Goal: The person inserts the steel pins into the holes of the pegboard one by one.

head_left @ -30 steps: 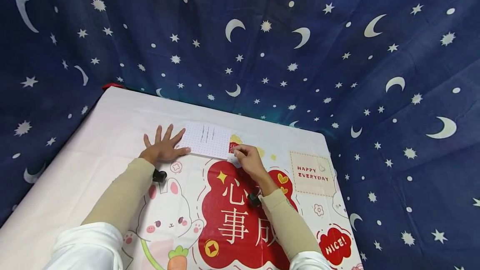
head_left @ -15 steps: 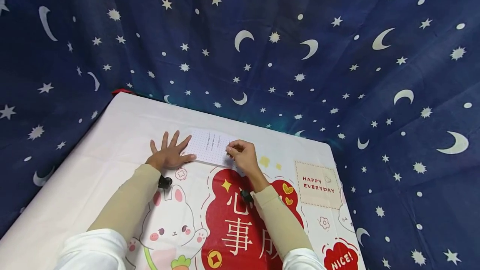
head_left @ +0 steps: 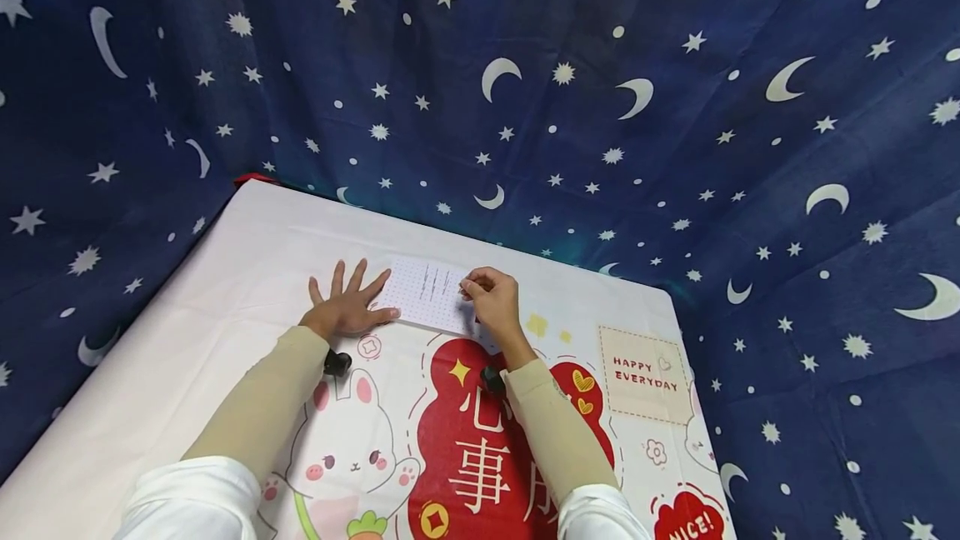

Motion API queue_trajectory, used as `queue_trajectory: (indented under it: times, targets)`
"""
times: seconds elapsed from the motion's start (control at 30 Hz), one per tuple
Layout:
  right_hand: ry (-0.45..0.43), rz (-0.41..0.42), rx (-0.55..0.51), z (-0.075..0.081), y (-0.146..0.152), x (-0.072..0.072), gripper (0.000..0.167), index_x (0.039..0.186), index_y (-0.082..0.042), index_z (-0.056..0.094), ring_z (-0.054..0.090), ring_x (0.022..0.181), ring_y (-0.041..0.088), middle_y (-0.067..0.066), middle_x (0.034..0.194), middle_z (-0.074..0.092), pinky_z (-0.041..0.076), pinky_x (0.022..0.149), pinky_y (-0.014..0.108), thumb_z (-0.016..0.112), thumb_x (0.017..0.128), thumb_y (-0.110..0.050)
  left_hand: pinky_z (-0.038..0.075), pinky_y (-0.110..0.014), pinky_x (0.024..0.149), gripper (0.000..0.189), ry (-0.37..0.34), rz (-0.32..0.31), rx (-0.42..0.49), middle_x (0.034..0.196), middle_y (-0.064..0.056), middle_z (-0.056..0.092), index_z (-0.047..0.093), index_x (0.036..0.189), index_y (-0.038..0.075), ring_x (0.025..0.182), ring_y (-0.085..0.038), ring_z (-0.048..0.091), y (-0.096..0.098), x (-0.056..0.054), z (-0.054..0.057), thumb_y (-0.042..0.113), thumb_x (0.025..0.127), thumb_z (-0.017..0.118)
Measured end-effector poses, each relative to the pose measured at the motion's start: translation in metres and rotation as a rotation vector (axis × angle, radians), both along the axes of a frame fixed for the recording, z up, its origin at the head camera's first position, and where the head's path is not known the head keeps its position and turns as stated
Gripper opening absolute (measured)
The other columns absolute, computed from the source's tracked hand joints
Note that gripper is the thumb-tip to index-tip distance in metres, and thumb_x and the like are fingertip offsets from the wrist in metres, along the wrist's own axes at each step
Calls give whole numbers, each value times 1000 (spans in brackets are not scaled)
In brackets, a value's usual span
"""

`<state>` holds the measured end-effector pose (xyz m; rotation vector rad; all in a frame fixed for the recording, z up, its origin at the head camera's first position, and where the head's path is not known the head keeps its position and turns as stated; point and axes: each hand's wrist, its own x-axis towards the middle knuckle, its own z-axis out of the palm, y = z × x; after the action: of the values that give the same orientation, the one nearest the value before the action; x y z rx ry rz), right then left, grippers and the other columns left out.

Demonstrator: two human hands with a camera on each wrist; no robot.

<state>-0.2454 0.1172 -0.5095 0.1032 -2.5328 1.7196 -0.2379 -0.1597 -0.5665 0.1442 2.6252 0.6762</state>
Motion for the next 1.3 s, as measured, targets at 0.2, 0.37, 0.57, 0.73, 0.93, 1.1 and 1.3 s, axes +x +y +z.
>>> queue_trajectory:
  times: [0.2, 0.37, 0.57, 0.73, 0.93, 1.1, 1.3]
  targets:
    - [45, -20, 105, -8, -6, -8, 6, 94, -1, 76, 68, 71, 15, 17, 87, 77, 63, 70, 30, 74, 95, -7, -27, -80, 111, 100, -9, 2, 4, 176, -15, -18, 7, 168, 32, 157, -48, -30, -2, 1, 3, 82, 90, 46]
    - [51, -48, 182, -18, -7, -17, 7, 97, -3, 76, 65, 75, 19, 15, 88, 76, 61, 70, 28, 74, 96, -10, -26, -80, 113, 100, 16, 8, -8, 177, -14, -15, 9, 168, 34, 158, -47, -27, -1, 0, 0, 84, 89, 45]
    - [39, -47, 247, -30, -7, -24, 8, 98, -4, 76, 64, 76, 20, 13, 88, 75, 61, 69, 27, 73, 97, -11, -25, -79, 113, 101, 3, 11, 7, 177, -14, -13, 10, 168, 35, 159, -48, -26, 1, 3, 4, 85, 87, 46]
    - [45, -49, 274, -37, -9, -30, 8, 96, -3, 76, 64, 77, 20, 13, 88, 75, 60, 72, 26, 73, 96, -11, -24, -80, 114, 101, 10, 17, 6, 177, -14, -11, 13, 168, 35, 159, -48, -24, 2, 3, 7, 85, 87, 46]
    - [42, -49, 311, -40, -9, -32, 6, 94, -5, 76, 63, 77, 20, 12, 87, 74, 59, 73, 27, 73, 95, -10, -23, -80, 114, 100, 3, 13, 8, 177, -15, -10, 13, 168, 35, 159, -49, -23, 2, 5, 12, 85, 87, 46]
    - [37, -46, 312, -39, -10, -31, 5, 95, -6, 76, 63, 79, 20, 12, 88, 74, 60, 74, 28, 73, 95, -10, -26, -78, 114, 100, 6, 21, 2, 177, -14, -13, 11, 168, 35, 159, -47, -26, 1, 3, 6, 83, 88, 48]
    - [49, -32, 303, -39, -10, -32, 6, 96, -5, 76, 63, 79, 21, 13, 89, 74, 60, 74, 28, 73, 95, -9, -27, -79, 112, 99, 0, 24, -1, 177, -13, -16, 9, 168, 34, 158, -46, -29, 0, -1, -1, 82, 90, 47]
